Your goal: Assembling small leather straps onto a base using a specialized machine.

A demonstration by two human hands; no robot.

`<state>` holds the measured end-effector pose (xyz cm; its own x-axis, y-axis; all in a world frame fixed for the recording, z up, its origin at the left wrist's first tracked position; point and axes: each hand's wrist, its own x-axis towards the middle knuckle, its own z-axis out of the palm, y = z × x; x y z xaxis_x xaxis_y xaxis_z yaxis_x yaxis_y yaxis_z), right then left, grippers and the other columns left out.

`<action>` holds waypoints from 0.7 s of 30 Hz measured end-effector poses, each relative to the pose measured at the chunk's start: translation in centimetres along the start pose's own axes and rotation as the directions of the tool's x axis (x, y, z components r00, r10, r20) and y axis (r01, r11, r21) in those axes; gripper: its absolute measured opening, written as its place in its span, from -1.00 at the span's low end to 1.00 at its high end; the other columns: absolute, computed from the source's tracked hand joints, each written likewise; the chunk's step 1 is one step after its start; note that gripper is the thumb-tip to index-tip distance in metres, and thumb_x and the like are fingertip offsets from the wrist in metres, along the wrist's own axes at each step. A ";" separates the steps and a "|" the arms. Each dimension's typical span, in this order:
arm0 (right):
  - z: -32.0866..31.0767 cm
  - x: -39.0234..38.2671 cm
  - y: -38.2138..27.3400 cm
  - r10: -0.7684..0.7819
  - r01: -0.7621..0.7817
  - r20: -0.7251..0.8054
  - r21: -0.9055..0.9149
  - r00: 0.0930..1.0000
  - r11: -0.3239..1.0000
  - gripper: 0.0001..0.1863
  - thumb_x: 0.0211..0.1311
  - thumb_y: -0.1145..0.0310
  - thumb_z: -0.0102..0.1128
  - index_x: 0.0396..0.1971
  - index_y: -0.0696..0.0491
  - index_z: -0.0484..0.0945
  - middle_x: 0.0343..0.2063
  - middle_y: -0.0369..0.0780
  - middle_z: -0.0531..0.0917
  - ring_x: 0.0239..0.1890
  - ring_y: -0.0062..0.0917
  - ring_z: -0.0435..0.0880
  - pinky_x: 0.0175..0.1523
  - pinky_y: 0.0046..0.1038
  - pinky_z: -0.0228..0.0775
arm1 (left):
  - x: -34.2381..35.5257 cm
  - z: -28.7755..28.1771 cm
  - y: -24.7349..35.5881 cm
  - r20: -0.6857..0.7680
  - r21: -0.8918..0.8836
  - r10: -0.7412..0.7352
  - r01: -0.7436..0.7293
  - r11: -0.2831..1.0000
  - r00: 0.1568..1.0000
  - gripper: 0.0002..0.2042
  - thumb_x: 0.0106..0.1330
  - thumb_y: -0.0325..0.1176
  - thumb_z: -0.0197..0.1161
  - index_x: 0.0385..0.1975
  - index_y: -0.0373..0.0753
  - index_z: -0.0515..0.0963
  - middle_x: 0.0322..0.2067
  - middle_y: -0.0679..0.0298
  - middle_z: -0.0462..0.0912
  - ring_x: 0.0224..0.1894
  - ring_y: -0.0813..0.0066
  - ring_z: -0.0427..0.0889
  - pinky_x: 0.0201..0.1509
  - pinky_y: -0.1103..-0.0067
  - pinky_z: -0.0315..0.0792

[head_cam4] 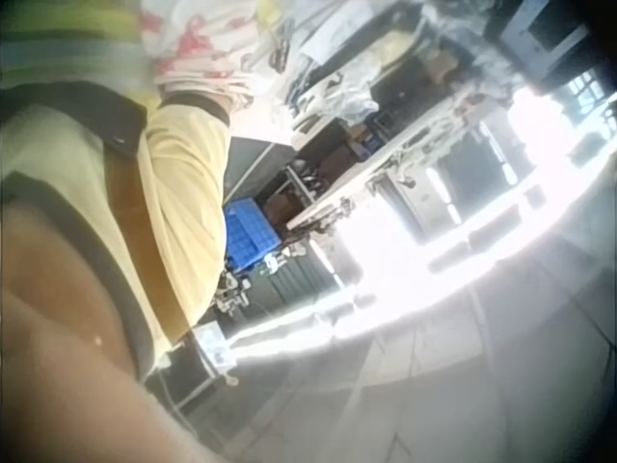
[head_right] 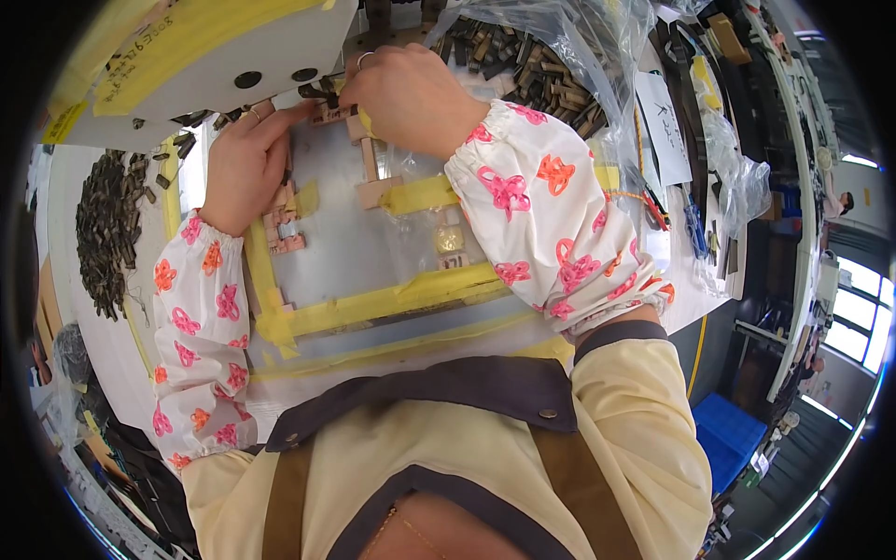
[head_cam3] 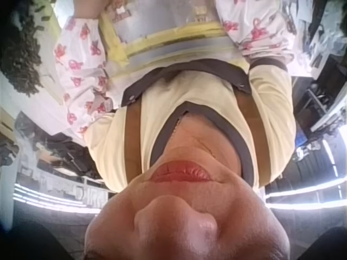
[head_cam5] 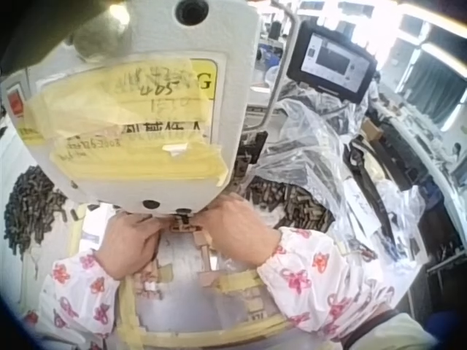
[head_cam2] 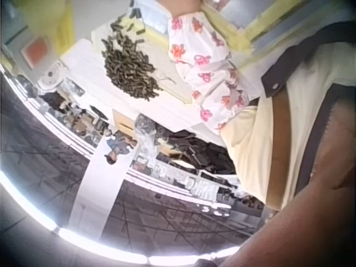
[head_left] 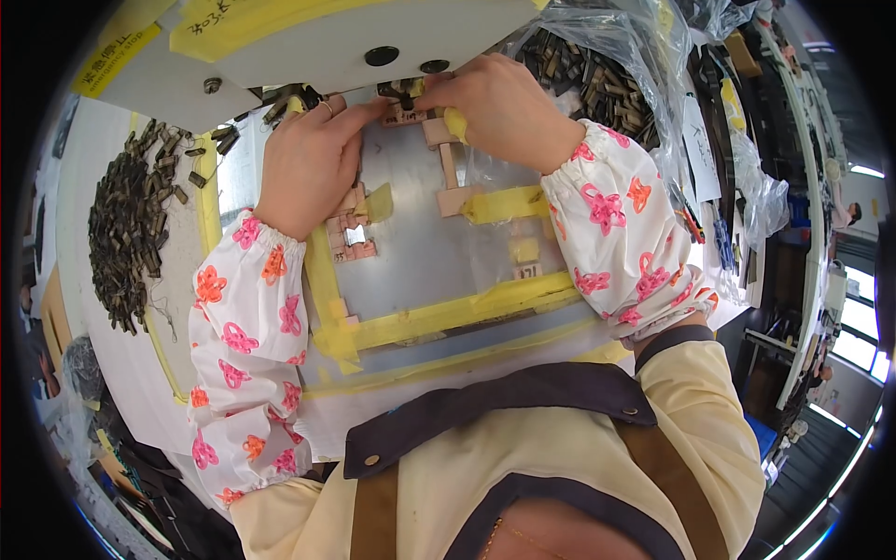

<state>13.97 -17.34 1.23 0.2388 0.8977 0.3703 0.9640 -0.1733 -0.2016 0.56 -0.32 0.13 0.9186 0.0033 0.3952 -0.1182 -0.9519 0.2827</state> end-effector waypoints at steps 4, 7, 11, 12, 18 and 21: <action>0.1 0.3 -0.1 -0.006 0.006 -0.017 0.003 1.000 1.000 -0.76 -0.23 0.50 0.14 -0.47 -0.08 0.67 -0.43 -0.27 0.62 -0.34 -0.36 0.59 -0.23 -0.36 0.41 | -0.1 0.0 -0.4 -0.042 -0.028 0.011 -0.012 1.000 0.999 -0.70 0.03 -0.54 0.08 -0.25 -0.05 0.57 -0.47 0.25 0.55 -0.50 0.20 0.50 -0.40 0.42 0.38; 0.0 0.6 0.2 0.024 -0.024 0.013 -0.008 1.000 1.000 -0.76 -0.23 0.50 0.14 -0.47 -0.08 0.67 -0.43 -0.28 0.62 -0.33 -0.38 0.59 -0.22 -0.37 0.40 | 0.2 0.2 -0.7 -0.020 -0.033 -0.008 0.007 0.999 1.000 -0.71 0.04 -0.53 0.08 -0.25 -0.08 0.57 -0.49 0.24 0.55 -0.51 0.18 0.50 -0.40 0.41 0.39; 0.1 0.2 0.0 0.025 -0.024 0.031 -0.017 0.999 1.000 -0.76 -0.23 0.49 0.16 -0.47 -0.09 0.67 -0.41 -0.33 0.62 -0.28 -0.41 0.58 -0.18 -0.38 0.37 | -0.1 -0.1 -0.1 -0.008 -0.017 0.002 -0.002 1.000 1.000 -0.72 0.03 -0.53 0.08 -0.26 -0.10 0.57 -0.48 0.22 0.56 -0.51 0.17 0.50 -0.40 0.41 0.39; 0.1 0.2 0.0 0.027 -0.026 0.030 -0.019 0.999 0.999 -0.76 -0.23 0.49 0.16 -0.47 -0.09 0.67 -0.41 -0.33 0.62 -0.28 -0.41 0.58 -0.18 -0.38 0.37 | 0.1 -0.1 -0.1 -0.009 -0.020 0.000 0.000 1.000 1.000 -0.73 0.04 -0.53 0.08 -0.25 -0.10 0.57 -0.49 0.22 0.56 -0.50 0.17 0.50 -0.40 0.41 0.39; 0.4 0.2 0.0 0.045 -0.041 0.068 -0.060 0.997 0.997 -0.76 -0.21 0.44 0.18 -0.45 -0.14 0.67 -0.37 -0.37 0.60 -0.24 -0.45 0.55 -0.16 -0.40 0.33 | 0.0 -0.3 -0.1 -0.032 -0.012 0.018 -0.019 1.000 0.999 -0.77 0.11 -0.50 0.07 -0.25 -0.11 0.56 -0.50 0.22 0.55 -0.49 0.17 0.51 -0.40 0.40 0.38; 0.7 -0.5 -0.3 0.018 -0.022 -0.048 -0.083 0.999 0.996 -0.78 -0.20 0.42 0.16 -0.46 -0.14 0.66 -0.36 -0.39 0.58 -0.21 -0.50 0.51 -0.12 -0.43 0.28 | 0.1 -0.2 0.5 -0.038 -0.015 0.000 0.000 1.000 0.999 -0.81 0.16 -0.46 0.07 -0.25 -0.12 0.55 -0.49 0.21 0.56 -0.49 0.18 0.51 -0.39 0.41 0.36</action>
<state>13.45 -17.41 0.47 0.2614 0.8741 0.4094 0.9649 -0.2258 -0.1340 0.53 -0.73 0.51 0.9037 0.0153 0.4279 -0.1241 -0.9471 0.2960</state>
